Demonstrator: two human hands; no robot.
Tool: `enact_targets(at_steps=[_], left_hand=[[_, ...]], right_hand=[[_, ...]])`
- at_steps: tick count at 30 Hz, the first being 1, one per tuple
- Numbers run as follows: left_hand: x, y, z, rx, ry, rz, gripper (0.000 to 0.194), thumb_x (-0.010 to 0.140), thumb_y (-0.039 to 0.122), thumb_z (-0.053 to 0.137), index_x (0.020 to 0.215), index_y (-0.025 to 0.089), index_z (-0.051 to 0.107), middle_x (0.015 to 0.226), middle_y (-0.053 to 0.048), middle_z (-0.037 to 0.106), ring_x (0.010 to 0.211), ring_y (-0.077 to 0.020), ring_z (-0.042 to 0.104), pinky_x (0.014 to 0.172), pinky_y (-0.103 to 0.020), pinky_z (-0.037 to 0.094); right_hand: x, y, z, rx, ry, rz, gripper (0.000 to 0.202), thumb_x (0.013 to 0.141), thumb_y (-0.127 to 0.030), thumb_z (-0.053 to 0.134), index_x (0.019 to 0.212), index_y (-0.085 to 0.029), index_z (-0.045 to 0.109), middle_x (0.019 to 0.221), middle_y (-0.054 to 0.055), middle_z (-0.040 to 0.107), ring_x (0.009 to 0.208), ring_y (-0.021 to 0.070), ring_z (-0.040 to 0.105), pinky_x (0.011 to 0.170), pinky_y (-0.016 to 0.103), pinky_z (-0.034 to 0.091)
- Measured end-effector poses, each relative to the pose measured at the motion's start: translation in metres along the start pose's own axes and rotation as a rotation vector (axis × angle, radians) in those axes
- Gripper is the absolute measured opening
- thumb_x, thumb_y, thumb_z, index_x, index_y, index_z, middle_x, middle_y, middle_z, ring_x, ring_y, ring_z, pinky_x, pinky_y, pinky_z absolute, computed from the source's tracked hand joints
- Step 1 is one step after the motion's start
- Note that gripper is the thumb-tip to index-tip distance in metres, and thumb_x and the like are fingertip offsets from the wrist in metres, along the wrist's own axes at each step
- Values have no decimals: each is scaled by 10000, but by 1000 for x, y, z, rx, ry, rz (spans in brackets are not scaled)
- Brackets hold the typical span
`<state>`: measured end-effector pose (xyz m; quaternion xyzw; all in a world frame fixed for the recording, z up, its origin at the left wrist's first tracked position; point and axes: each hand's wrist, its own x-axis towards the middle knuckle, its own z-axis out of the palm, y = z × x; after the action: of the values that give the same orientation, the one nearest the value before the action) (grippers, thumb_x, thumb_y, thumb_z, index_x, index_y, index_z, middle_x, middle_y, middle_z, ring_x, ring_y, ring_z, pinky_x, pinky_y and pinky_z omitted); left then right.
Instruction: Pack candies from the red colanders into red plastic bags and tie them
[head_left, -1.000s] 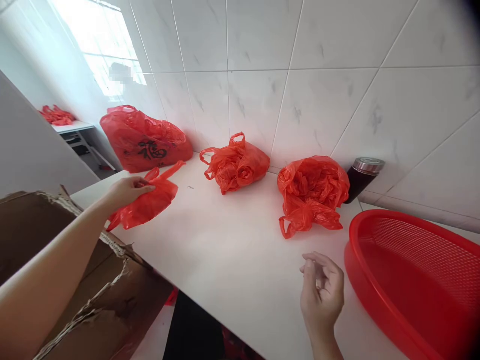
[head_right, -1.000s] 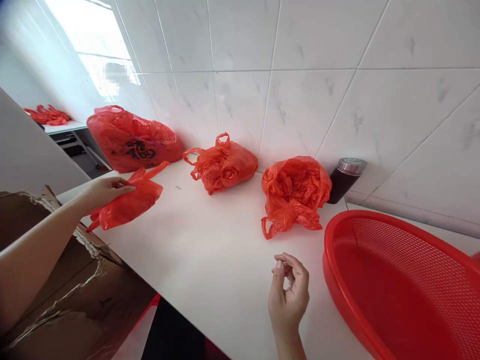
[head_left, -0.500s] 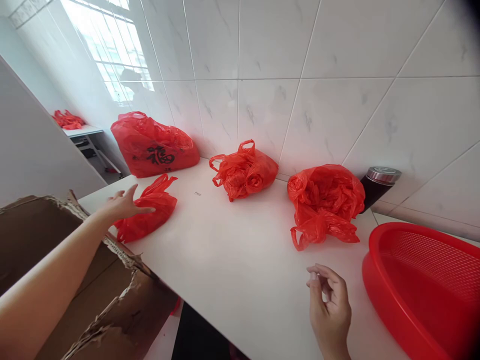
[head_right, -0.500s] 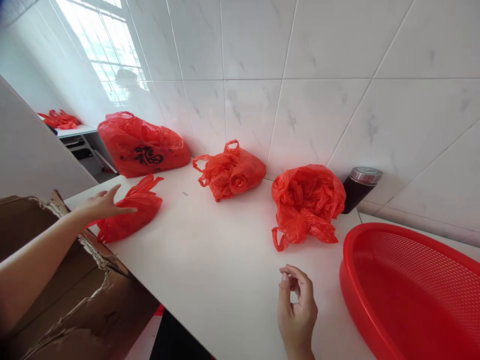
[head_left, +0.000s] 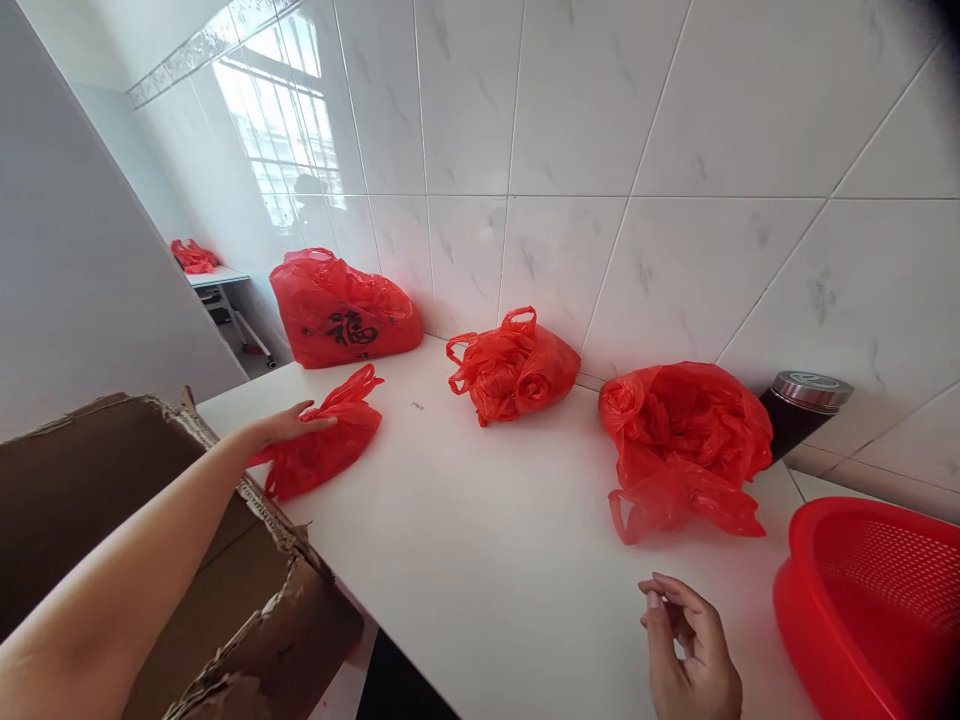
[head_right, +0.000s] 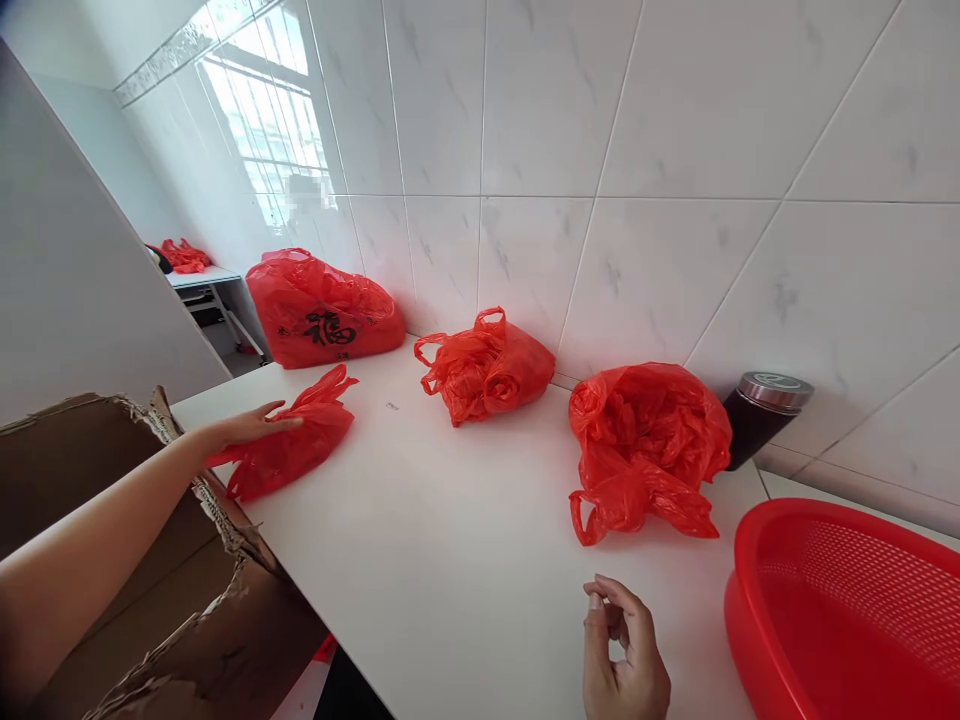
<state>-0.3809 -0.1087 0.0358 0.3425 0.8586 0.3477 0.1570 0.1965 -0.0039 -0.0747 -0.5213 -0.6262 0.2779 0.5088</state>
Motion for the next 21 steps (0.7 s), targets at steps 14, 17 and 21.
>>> enact_targets(at_steps=[14, 17, 21], left_hand=[[-10, 26, -13, 350, 68, -184, 351, 902, 375, 571, 1163, 142, 586, 1143, -87, 616, 978, -228, 619, 825, -422, 527], [-14, 31, -19, 315, 90, -139, 322, 894, 374, 581, 1104, 132, 613, 1103, -74, 631, 968, -229, 622, 827, -420, 524], [-16, 41, -37, 180, 242, -64, 319, 896, 377, 577, 1093, 129, 614, 1080, -66, 632, 941, -226, 625, 805, -407, 528]], right_hand=[[1, -5, 0, -37, -27, 16, 381, 842, -548, 530, 992, -206, 606, 943, 77, 681, 729, 200, 635, 678, 332, 540], [0, -8, 0, -41, -33, -6, 358, 854, -529, 526, 990, -208, 608, 946, 73, 677, 722, 192, 628, 677, 327, 537], [0, -9, -1, -40, -39, -23, 336, 861, -512, 525, 979, -209, 607, 926, 66, 677, 704, 182, 623, 657, 312, 536]])
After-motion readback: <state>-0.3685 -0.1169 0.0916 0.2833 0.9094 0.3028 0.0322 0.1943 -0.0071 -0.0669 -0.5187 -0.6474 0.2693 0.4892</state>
